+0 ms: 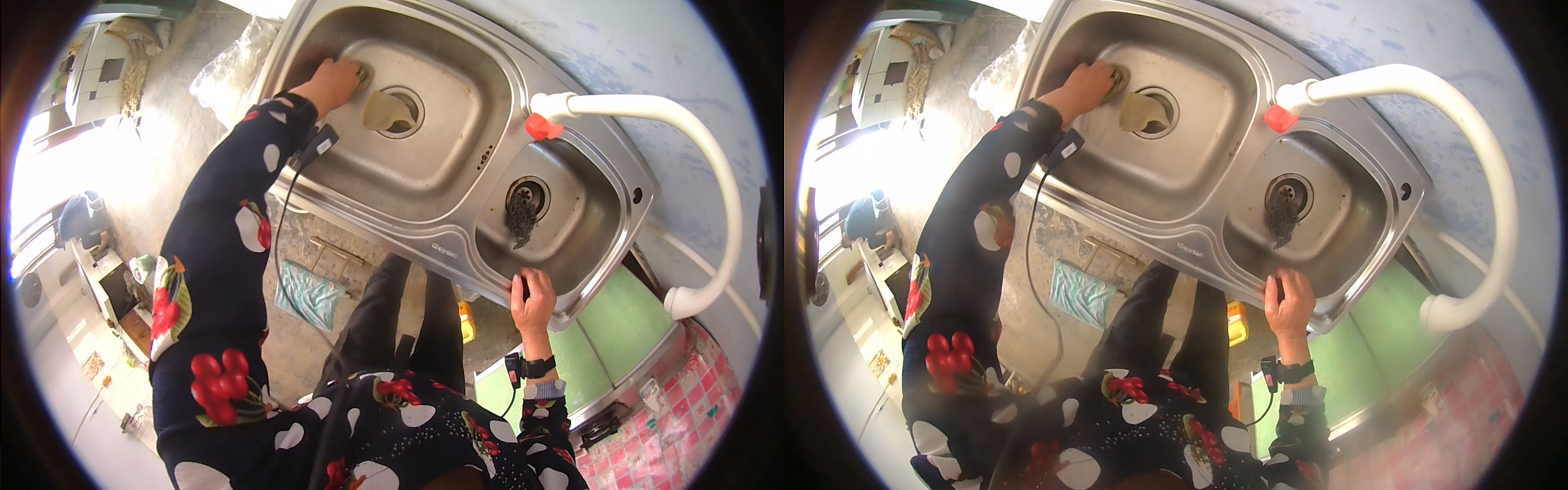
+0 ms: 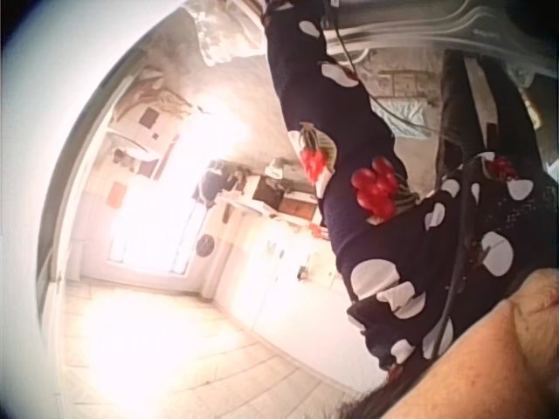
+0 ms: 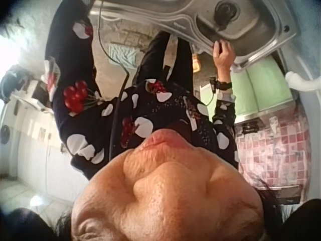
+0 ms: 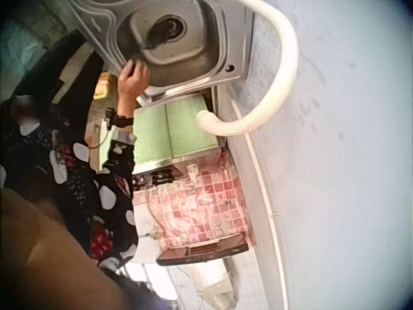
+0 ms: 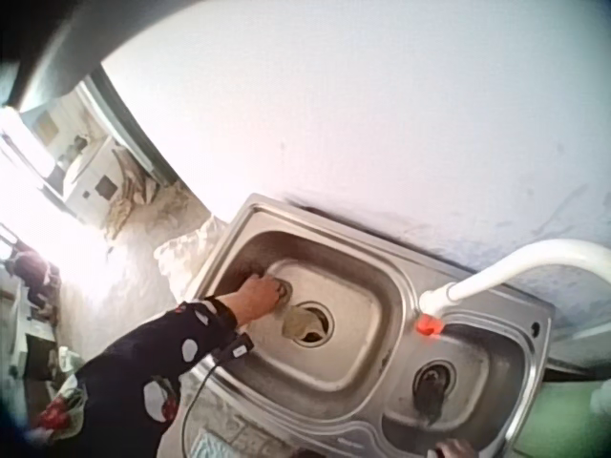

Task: The person scrubs a stainless steel double sink with a green scouring pad, rinses it, and then walks outside to retrieve a green plastic strip from a bucket. The person stretches the strip while walking back toward the house.

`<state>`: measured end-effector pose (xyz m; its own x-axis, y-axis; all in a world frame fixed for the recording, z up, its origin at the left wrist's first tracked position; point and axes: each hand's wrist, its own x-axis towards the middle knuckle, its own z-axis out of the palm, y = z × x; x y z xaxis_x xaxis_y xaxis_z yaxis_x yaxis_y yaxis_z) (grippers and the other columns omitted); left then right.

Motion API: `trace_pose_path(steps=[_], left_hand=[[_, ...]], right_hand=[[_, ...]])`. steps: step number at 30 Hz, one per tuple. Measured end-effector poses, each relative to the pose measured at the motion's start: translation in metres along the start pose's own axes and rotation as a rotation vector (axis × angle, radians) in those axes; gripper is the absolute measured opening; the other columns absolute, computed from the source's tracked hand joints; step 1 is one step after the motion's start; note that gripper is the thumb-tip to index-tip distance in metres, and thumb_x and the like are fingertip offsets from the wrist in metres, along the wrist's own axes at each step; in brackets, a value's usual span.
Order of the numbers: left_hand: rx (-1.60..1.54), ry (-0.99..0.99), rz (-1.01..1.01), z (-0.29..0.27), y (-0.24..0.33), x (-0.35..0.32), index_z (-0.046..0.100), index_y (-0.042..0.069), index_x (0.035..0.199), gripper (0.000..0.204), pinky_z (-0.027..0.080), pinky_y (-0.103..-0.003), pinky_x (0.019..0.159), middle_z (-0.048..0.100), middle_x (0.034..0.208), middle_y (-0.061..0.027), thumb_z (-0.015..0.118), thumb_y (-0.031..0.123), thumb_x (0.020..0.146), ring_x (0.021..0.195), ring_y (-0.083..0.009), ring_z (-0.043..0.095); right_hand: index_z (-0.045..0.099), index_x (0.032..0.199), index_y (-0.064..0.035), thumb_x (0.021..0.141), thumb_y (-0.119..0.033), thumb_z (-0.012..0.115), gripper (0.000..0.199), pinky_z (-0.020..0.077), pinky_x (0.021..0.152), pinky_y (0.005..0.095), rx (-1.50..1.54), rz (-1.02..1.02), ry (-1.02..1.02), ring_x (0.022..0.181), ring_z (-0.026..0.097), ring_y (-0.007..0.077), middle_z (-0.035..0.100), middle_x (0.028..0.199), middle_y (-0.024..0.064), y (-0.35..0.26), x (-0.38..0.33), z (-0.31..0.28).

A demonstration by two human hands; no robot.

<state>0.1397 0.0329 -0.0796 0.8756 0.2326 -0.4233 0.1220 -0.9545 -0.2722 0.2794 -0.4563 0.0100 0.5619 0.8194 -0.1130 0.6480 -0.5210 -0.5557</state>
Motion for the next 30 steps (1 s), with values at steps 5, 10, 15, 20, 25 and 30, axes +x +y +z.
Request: trace_pose_path(steps=[5,10,15,20,25,30], left_hand=[[-0.273,-0.608,0.033,-0.011,0.03,-0.054,0.065,0.004,0.093,0.024,0.049,-0.04,0.079,0.061,0.101,-0.016,0.056,0.012,0.073,0.097,-0.0311,0.058],[-0.586,-0.675,0.064,-0.017,0.069,-0.044,0.061,0.003,0.102,0.032,0.046,-0.042,0.079,0.06,0.101,-0.0195,0.053,0.017,0.074,0.096,-0.0346,0.057],[-1.154,-0.551,0.292,-0.028,0.147,-0.012,0.052,0.004,0.112,0.04,0.043,-0.039,0.078,0.06,0.101,-0.0176,0.055,0.021,0.075,0.092,-0.0326,0.056],[-0.957,-0.692,0.418,-0.046,0.134,-0.014,0.05,0.006,0.114,0.04,0.042,-0.039,0.077,0.059,0.101,-0.0167,0.053,0.019,0.076,0.09,-0.0315,0.055],[-0.39,-0.938,0.369,-0.046,0.051,-0.043,0.052,0.008,0.118,0.042,0.044,-0.04,0.079,0.061,0.101,-0.0166,0.049,0.017,0.077,0.094,-0.0307,0.057],[-0.605,-0.896,0.306,-0.04,0.059,-0.052,0.053,0.008,0.116,0.04,0.044,-0.04,0.076,0.06,0.104,-0.0163,0.05,0.019,0.078,0.091,-0.03,0.057]], right_hand=[[0.058,0.085,-0.0009,0.079,-0.014,0.058,0.015,0.0454,0.064,0.0383,0.007,-0.006,0.02,0.076,0.056,0.0318,0.059,0.082,0.0126,0.0,-0.001,-0.001],[0.058,0.085,-0.0008,0.078,-0.015,0.059,0.016,0.0451,0.065,0.0378,0.009,-0.01,0.035,0.076,0.056,0.0307,0.059,0.081,0.0124,0.001,-0.002,-0.001],[0.058,0.083,-0.0009,0.079,-0.015,0.059,0.015,0.0449,0.065,0.0372,-0.009,-0.011,0.03,0.075,0.056,0.0304,0.059,0.08,0.0116,0.001,-0.002,-0.001],[0.058,0.084,-0.0011,0.08,-0.015,0.059,0.015,0.0452,0.064,0.0371,-0.004,-0.012,0.02,0.075,0.056,0.03,0.058,0.081,0.0113,0.002,-0.001,-0.001],[0.059,0.084,-0.0009,0.08,-0.016,0.059,0.016,0.0465,0.066,0.0366,0.0,0.008,0.009,0.077,0.057,0.0293,0.06,0.082,0.0116,0.002,-0.002,-0.001],[0.059,0.084,-0.0004,0.079,-0.017,0.059,0.017,0.0465,0.066,0.0365,-0.005,0.007,0.01,0.077,0.057,0.0294,0.06,0.082,0.0121,0.002,-0.002,-0.001]])
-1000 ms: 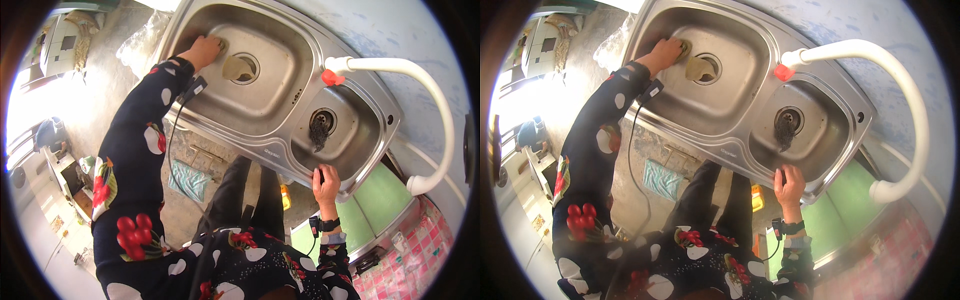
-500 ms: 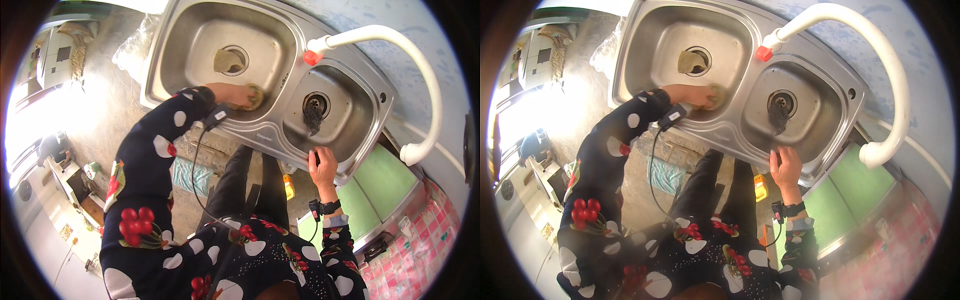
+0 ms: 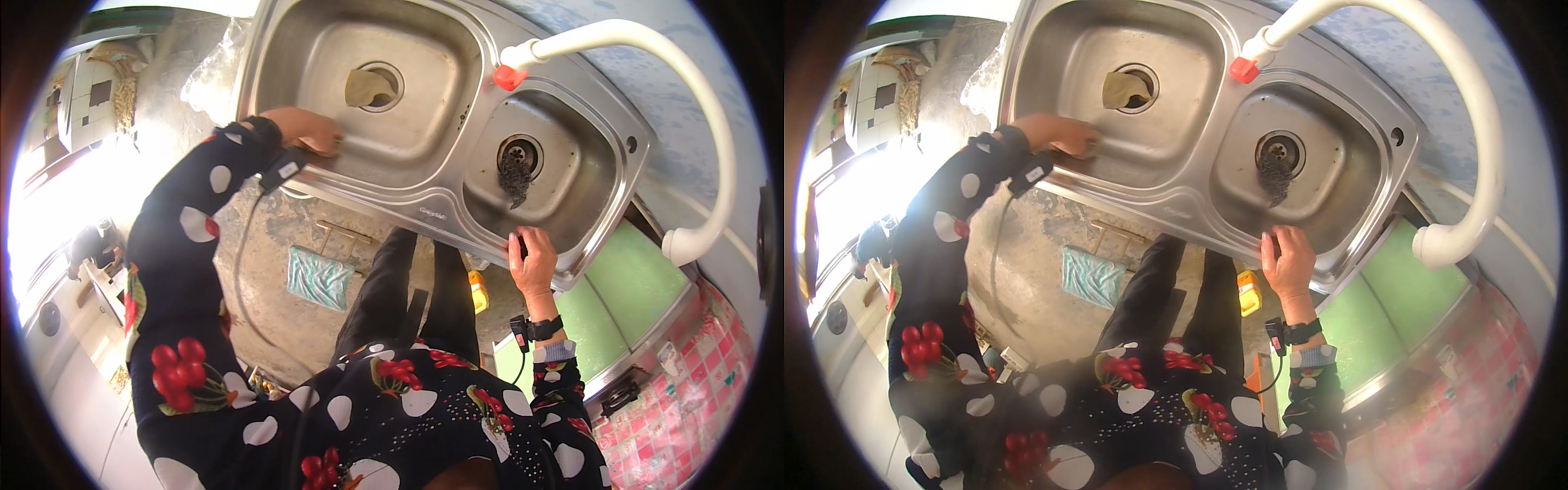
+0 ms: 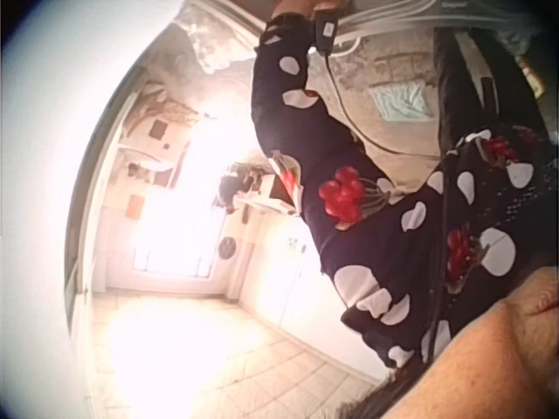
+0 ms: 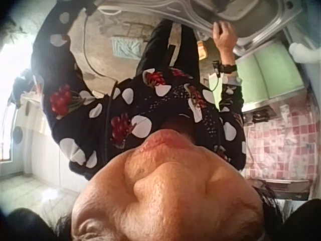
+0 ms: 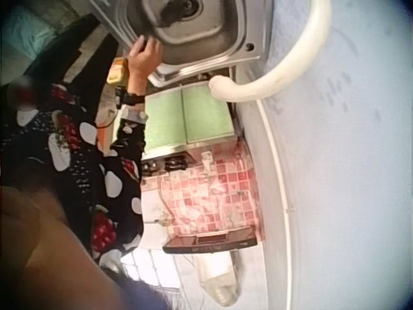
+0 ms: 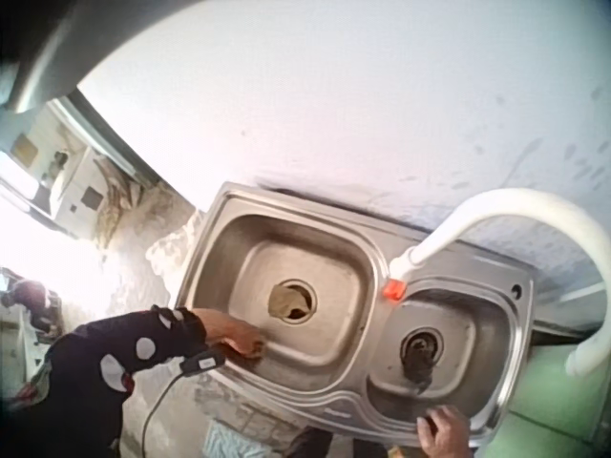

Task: The person scrubs a stainless steel double sink with a green scouring pad, rinses it, and then walks outside to retrieve a green plastic strip from a bucket. The person stretches the strip while walking back toward the house.

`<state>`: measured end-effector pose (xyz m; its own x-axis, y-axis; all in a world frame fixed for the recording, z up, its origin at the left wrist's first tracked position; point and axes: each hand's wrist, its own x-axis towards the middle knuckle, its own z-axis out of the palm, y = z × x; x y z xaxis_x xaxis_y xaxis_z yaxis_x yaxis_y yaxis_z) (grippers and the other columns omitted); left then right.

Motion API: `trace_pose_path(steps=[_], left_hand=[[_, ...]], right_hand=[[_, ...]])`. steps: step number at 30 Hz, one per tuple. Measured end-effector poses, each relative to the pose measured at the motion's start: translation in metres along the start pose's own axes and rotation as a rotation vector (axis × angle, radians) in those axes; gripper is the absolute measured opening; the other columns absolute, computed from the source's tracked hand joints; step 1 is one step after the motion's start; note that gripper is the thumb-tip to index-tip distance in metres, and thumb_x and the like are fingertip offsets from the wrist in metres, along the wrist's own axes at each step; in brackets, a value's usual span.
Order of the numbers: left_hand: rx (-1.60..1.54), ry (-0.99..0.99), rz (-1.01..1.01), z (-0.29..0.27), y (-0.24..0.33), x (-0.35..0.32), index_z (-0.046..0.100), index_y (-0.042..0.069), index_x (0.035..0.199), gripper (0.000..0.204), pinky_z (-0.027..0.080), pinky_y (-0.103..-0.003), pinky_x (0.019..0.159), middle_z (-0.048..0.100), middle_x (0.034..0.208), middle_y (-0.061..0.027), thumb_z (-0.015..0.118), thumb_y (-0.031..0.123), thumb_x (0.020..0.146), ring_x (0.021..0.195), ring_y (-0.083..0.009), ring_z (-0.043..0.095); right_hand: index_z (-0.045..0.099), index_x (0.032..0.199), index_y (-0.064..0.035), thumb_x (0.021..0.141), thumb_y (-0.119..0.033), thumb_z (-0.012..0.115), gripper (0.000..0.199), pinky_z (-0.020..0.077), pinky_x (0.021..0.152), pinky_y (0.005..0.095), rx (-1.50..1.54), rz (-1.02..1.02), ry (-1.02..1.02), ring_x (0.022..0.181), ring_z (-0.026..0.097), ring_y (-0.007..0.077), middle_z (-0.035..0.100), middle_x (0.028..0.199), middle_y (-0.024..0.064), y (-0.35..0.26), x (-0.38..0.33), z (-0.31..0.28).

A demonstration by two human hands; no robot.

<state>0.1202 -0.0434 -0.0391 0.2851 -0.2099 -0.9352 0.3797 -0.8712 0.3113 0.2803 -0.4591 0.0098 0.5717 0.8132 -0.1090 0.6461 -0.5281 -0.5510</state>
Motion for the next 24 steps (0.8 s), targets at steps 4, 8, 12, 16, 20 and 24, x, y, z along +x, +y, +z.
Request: trace_pose_path(steps=[4,8,12,16,20,24], left_hand=[[-0.259,0.085,0.333,-0.001,0.071,0.057,0.053,0.002,0.107,0.035,0.043,-0.04,0.075,0.059,0.096,-0.0183,0.053,0.014,0.074,0.085,-0.032,0.055],[-0.466,0.108,0.295,0.0,0.088,0.077,0.051,0.002,0.104,0.033,0.043,-0.04,0.074,0.056,0.096,-0.019,0.054,0.007,0.071,0.086,-0.0327,0.054],[-0.074,0.667,0.464,0.008,0.08,0.079,0.05,0.003,0.098,0.026,0.043,-0.041,0.076,0.051,0.097,-0.019,0.053,0.004,0.071,0.093,-0.0355,0.05],[-0.137,0.895,0.497,0.007,0.084,0.099,0.05,0.002,0.095,0.024,0.042,-0.043,0.078,0.048,0.1,-0.0186,0.051,0.003,0.071,0.095,-0.0373,0.048],[-0.131,0.506,0.56,0.006,0.076,0.101,0.054,0.002,0.093,0.026,0.042,-0.042,0.076,0.052,0.098,-0.0196,0.053,0.003,0.067,0.092,-0.0373,0.051],[-0.138,0.02,0.26,0.001,0.044,0.048,0.057,0.003,0.096,0.03,0.044,-0.042,0.073,0.059,0.091,-0.0182,0.056,0.007,0.067,0.086,-0.0347,0.056]], right_hand=[[0.059,0.084,-0.0004,0.079,-0.017,0.059,0.017,0.0464,0.066,0.0363,-0.026,0.001,-0.01,0.076,0.057,0.0294,0.06,0.082,0.0119,-0.001,0.001,-0.001],[0.059,0.084,-0.0005,0.078,-0.016,0.059,0.016,0.046,0.065,0.0363,-0.015,-0.003,0.003,0.075,0.056,0.0294,0.059,0.081,0.0117,-0.002,0.003,0.0],[0.059,0.083,-0.0007,0.078,-0.015,0.059,0.015,0.0459,0.064,0.0362,0.0,0.016,-0.005,0.075,0.056,0.0293,0.059,0.081,0.0113,-0.002,0.002,0.0],[0.059,0.084,-0.0005,0.079,-0.015,0.059,0.015,0.0458,0.064,0.0359,-0.003,0.035,-0.03,0.075,0.056,0.0293,0.059,0.081,0.0113,-0.001,0.0,0.001],[0.059,0.084,-0.0003,0.079,-0.014,0.058,0.015,0.0456,0.065,0.0366,-0.002,0.01,-0.004,0.075,0.056,0.0301,0.059,0.081,0.012,0.0,0.0,0.002],[0.059,0.084,0.0003,0.079,-0.015,0.059,0.016,0.0457,0.066,0.0379,0.02,0.001,0.005,0.076,0.057,0.0314,0.059,0.081,0.0128,-0.003,0.002,0.0]])
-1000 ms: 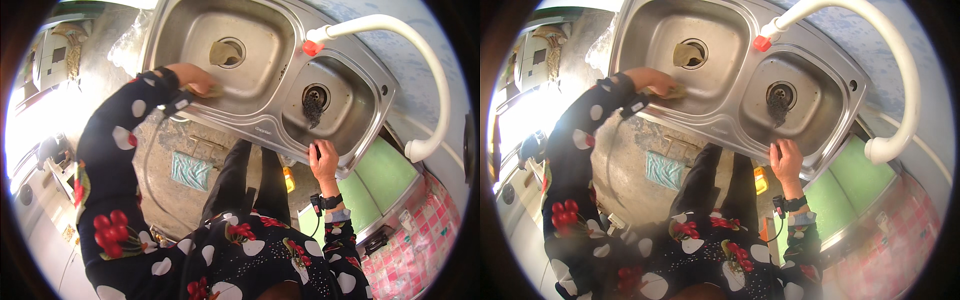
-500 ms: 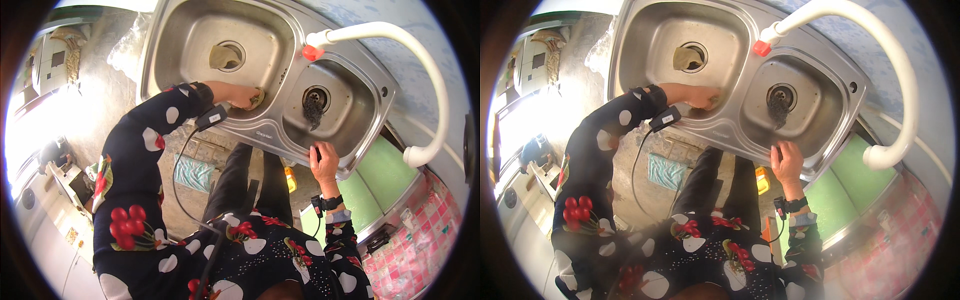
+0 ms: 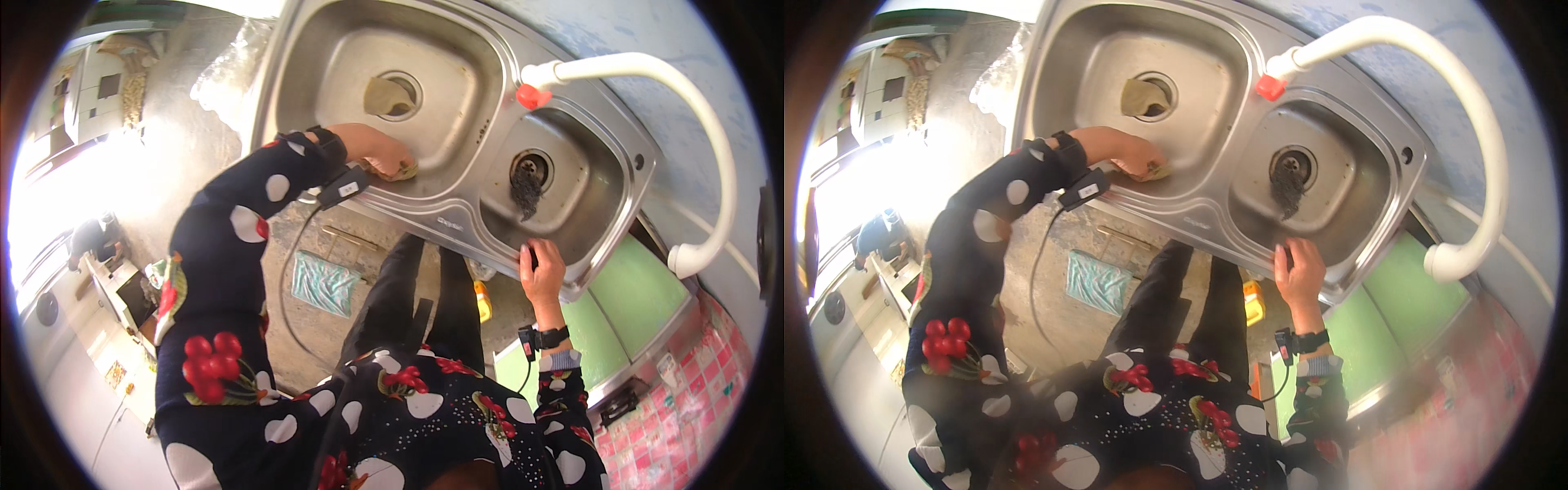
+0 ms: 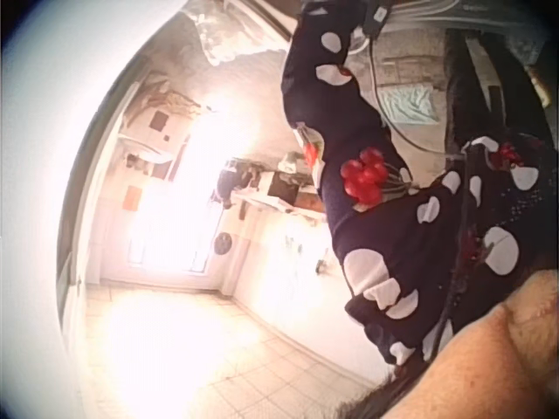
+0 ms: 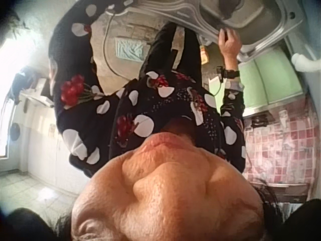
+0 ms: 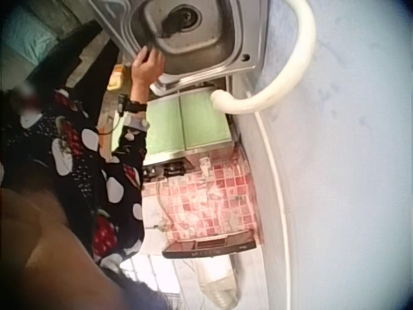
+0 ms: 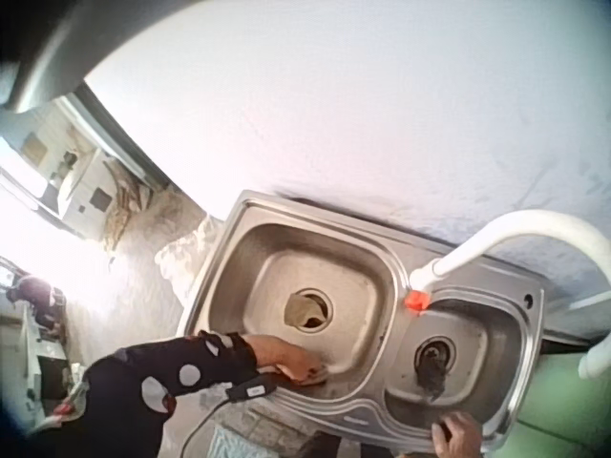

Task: The person scrubs a stainless steel double sink with a green scouring pad, rinses it, and then walks outside to retrieve a green plastic strip from a bucket. The person stretches the strip while walking back toward the house.

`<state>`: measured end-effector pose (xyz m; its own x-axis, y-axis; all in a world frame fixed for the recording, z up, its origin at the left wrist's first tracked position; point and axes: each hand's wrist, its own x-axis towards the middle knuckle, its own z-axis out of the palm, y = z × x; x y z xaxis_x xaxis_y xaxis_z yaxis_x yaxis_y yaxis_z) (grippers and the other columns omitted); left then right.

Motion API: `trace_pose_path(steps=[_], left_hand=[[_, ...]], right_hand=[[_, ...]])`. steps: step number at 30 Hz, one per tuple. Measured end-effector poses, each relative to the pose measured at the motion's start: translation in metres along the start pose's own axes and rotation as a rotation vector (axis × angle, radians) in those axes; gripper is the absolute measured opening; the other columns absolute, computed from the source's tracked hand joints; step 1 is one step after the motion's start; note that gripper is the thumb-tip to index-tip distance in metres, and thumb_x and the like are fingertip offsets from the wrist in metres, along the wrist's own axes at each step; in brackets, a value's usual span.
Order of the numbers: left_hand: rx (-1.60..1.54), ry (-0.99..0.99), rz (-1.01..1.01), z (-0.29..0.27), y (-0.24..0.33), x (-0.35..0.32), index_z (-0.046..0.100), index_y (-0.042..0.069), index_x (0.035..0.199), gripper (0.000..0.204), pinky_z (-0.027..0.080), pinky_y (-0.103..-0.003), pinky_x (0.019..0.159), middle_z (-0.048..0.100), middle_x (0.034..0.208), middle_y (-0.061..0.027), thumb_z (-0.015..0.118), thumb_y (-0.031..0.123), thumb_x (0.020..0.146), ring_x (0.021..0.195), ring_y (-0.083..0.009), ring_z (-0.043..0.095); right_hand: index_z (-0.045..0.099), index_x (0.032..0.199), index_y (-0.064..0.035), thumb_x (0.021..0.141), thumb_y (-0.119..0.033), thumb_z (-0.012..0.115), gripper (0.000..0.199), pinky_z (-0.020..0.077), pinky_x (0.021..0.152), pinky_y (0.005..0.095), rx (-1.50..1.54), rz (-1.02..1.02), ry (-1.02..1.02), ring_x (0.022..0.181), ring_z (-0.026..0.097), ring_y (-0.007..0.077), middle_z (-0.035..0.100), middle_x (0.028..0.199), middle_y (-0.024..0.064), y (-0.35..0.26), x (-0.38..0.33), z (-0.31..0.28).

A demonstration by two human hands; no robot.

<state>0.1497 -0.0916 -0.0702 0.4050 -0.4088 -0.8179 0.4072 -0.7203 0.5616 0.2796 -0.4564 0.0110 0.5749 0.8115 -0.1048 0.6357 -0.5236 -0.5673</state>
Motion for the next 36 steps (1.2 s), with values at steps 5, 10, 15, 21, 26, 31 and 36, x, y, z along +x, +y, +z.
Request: trace_pose_path(steps=[5,10,15,21,26,31,36], left_hand=[[0.476,0.027,-0.173,-0.013,-0.027,-0.123,0.061,0.01,0.097,0.024,0.045,-0.04,0.071,0.061,0.088,-0.0106,0.057,0.012,0.074,0.086,-0.029,0.056],[1.095,0.42,-0.368,-0.021,-0.05,-0.148,0.063,0.014,0.09,0.018,0.039,-0.031,0.077,0.056,0.091,-0.0019,0.058,0.015,0.072,0.093,-0.0192,0.048],[1.356,0.984,-0.279,-0.086,-0.066,-0.135,0.063,0.017,0.074,0.008,0.035,-0.028,0.075,0.052,0.089,0.0041,0.06,0.014,0.067,0.095,-0.0163,0.043],[1.266,0.912,-0.445,-0.087,-0.06,-0.128,0.066,0.014,0.077,0.011,0.039,-0.028,0.075,0.054,0.09,0.0011,0.058,0.012,0.07,0.095,-0.0177,0.047],[0.962,0.326,-0.491,-0.023,-0.052,-0.133,0.067,0.011,0.084,0.019,0.043,-0.032,0.079,0.058,0.097,-0.0043,0.067,0.02,0.067,0.099,-0.0219,0.049],[1.084,0.451,-0.372,-0.07,-0.054,-0.144,0.067,0.01,0.081,0.02,0.04,-0.03,0.079,0.056,0.098,-0.0033,0.066,0.015,0.061,0.1,-0.0218,0.045],[1.389,0.813,-0.331,-0.108,-0.078,-0.121,0.067,0.013,0.081,0.015,0.038,-0.029,0.078,0.054,0.098,-0.0017,0.058,0.014,0.068,0.096,-0.0204,0.044]], right_hand=[[0.059,0.085,0.0005,0.078,-0.014,0.059,0.016,0.0458,0.067,0.0384,0.018,0.005,0.018,0.077,0.057,0.0321,0.059,0.082,0.0136,-0.002,0.0,-0.002],[0.058,0.083,0.0003,0.079,-0.016,0.058,0.016,0.0444,0.064,0.0395,0.008,-0.001,0.002,0.074,0.055,0.0323,0.057,0.079,0.0132,-0.001,0.0,-0.003],[0.058,0.085,0.0001,0.079,-0.016,0.058,0.017,0.0446,0.065,0.0393,-0.018,-0.011,0.014,0.075,0.055,0.0319,0.058,0.081,0.0133,0.001,-0.001,-0.001],[0.058,0.084,-0.0004,0.078,-0.015,0.059,0.016,0.0445,0.065,0.0393,-0.019,-0.01,0.037,0.075,0.055,0.0313,0.058,0.08,0.0124,0.0,-0.003,-0.001],[0.058,0.083,-0.0008,0.077,-0.016,0.06,0.016,0.0441,0.064,0.0392,-0.021,0.004,0.048,0.073,0.054,0.0304,0.057,0.077,0.0113,-0.001,-0.003,-0.003],[0.058,0.084,-0.0006,0.077,-0.016,0.06,0.017,0.0447,0.065,0.0386,-0.022,-0.004,0.05,0.075,0.055,0.0301,0.058,0.08,0.0112,0.0,-0.002,-0.003],[0.058,0.085,-0.0011,0.078,-0.015,0.059,0.016,0.0448,0.065,0.0388,-0.004,0.033,0.015,0.075,0.056,0.0307,0.058,0.081,0.0118,0.001,-0.002,-0.001]])
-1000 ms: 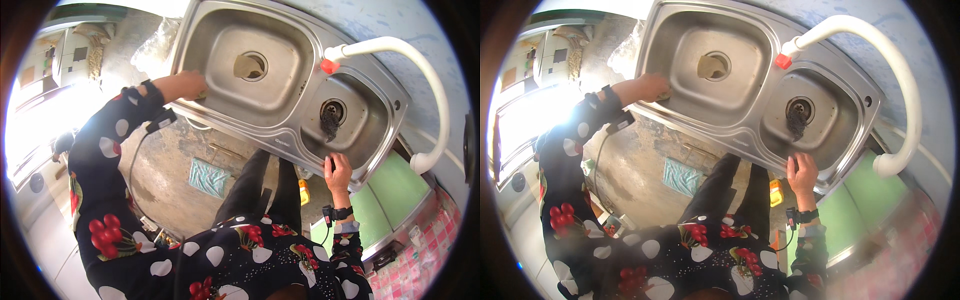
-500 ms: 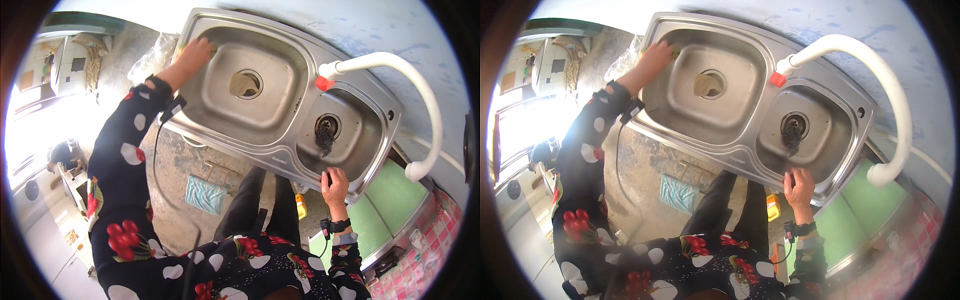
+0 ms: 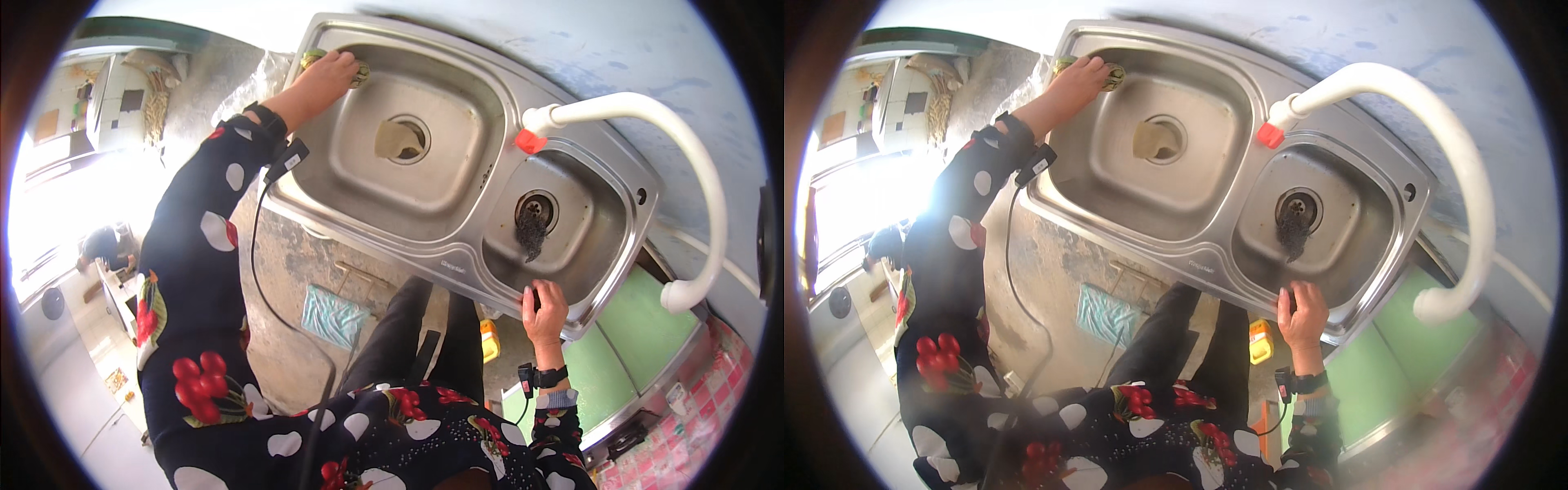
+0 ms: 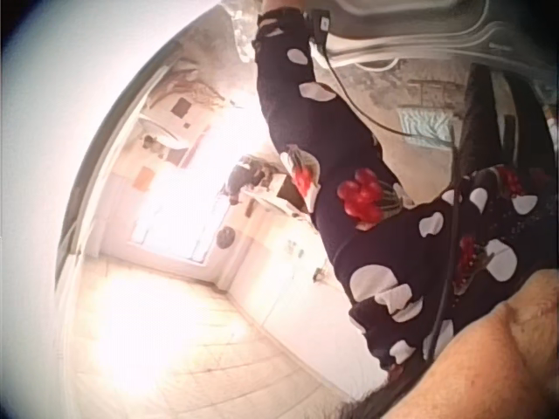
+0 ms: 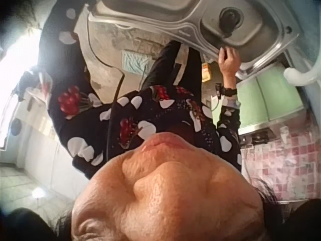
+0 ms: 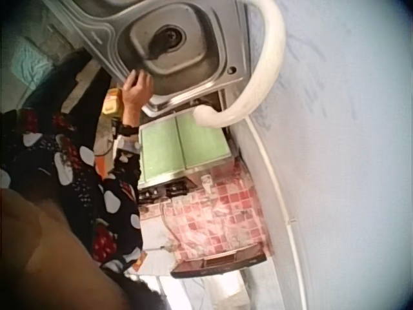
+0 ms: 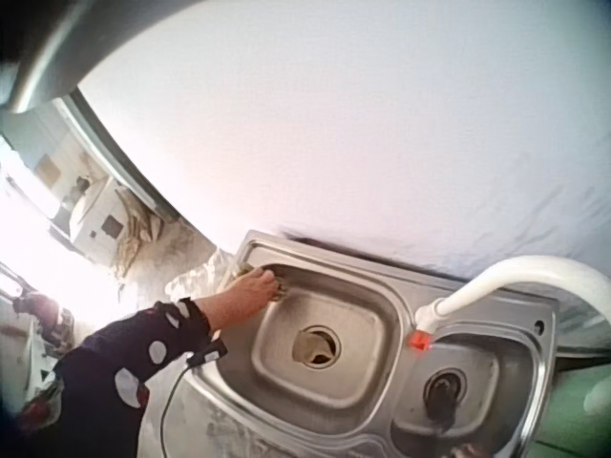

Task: The person scrubs a stainless steel double sink with a green scouring pad, rinses it, and then walks outside to retrieve a green plastic strip from a bucket. The person stretches the strip while walking back toward the house.

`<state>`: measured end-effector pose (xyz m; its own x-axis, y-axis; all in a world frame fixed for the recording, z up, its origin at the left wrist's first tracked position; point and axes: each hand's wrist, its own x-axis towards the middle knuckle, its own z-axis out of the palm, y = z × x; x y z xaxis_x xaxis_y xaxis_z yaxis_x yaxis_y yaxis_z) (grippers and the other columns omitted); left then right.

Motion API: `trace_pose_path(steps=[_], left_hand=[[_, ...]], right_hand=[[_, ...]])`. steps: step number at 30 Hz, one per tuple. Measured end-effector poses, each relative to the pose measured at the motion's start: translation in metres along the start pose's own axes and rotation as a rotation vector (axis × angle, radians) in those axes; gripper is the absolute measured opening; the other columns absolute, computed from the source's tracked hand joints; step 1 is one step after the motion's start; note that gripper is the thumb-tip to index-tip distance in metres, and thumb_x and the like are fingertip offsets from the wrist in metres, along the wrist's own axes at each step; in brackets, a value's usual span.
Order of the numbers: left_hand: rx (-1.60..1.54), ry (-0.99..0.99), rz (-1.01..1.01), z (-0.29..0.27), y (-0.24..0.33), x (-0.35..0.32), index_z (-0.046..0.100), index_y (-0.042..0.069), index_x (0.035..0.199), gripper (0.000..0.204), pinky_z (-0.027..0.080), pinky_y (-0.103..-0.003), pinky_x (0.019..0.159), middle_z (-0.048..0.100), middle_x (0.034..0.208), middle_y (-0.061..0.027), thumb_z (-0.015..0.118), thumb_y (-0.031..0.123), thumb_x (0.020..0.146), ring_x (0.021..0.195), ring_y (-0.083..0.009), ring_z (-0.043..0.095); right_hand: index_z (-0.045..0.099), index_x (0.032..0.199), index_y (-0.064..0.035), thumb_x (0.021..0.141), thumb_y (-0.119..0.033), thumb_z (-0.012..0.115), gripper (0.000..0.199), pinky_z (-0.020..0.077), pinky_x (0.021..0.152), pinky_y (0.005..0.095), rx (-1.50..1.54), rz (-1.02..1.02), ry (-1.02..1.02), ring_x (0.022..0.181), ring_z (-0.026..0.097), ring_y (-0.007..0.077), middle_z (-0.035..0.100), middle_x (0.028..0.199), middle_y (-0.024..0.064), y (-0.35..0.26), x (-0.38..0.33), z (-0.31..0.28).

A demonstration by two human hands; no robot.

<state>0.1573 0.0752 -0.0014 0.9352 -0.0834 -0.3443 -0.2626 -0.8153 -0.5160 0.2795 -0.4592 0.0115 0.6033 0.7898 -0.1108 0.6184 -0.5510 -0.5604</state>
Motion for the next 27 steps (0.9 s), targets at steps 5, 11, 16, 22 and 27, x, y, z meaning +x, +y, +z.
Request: trace_pose_path(steps=[5,11,16,22,27], left_hand=[[-0.362,-0.243,-0.202,0.011,0.059,-0.034,0.068,0.01,0.082,0.016,0.041,-0.034,0.084,0.055,0.1,-0.0044,0.058,0.011,0.069,0.097,-0.0231,0.048],[-0.649,-0.801,-0.007,-0.025,0.095,-0.057,0.068,0.008,0.091,0.023,0.044,-0.037,0.082,0.06,0.101,-0.0126,0.06,0.012,0.069,0.098,-0.0286,0.054],[-1.09,-0.691,-0.151,-0.054,0.046,-0.049,0.064,0.007,0.096,0.029,0.045,-0.039,0.079,0.06,0.1,-0.016,0.058,0.014,0.068,0.096,-0.0325,0.056],[-0.807,0.324,-0.87,-0.072,-0.004,-0.034,0.059,0.007,0.097,0.026,0.044,-0.041,0.078,0.053,0.093,-0.0105,0.057,0.01,0.071,0.093,-0.0299,0.05],[-0.55,0.375,-0.738,-0.032,-0.025,-0.007,0.054,0.008,0.098,0.026,0.044,-0.039,0.077,0.051,0.096,-0.0067,0.054,0.007,0.072,0.096,-0.0268,0.048]], right_hand=[[0.058,0.085,-0.0015,0.078,-0.016,0.058,0.016,0.0445,0.064,0.039,-0.002,-0.017,0.0,0.074,0.055,0.0313,0.058,0.08,0.0119,0.0,0.001,-0.001],[0.057,0.085,-0.0015,0.078,-0.015,0.058,0.015,0.044,0.064,0.0398,0.01,-0.039,0.006,0.074,0.055,0.0316,0.057,0.08,0.0119,0.0,0.001,-0.003],[0.057,0.084,-0.0013,0.079,-0.015,0.058,0.015,0.0442,0.064,0.0398,0.011,-0.043,0.003,0.074,0.055,0.0313,0.057,0.079,0.0123,-0.001,0.002,-0.003],[0.058,0.083,-0.0014,0.078,-0.015,0.057,0.014,0.0448,0.065,0.0394,0.003,-0.039,-0.022,0.076,0.055,0.031,0.058,0.081,0.0121,-0.003,0.002,-0.003],[0.058,0.084,-0.0016,0.078,-0.014,0.057,0.014,0.0452,0.066,0.0395,-0.014,-0.04,-0.046,0.076,0.056,0.0312,0.059,0.082,0.0122,-0.001,0.002,0.0]])
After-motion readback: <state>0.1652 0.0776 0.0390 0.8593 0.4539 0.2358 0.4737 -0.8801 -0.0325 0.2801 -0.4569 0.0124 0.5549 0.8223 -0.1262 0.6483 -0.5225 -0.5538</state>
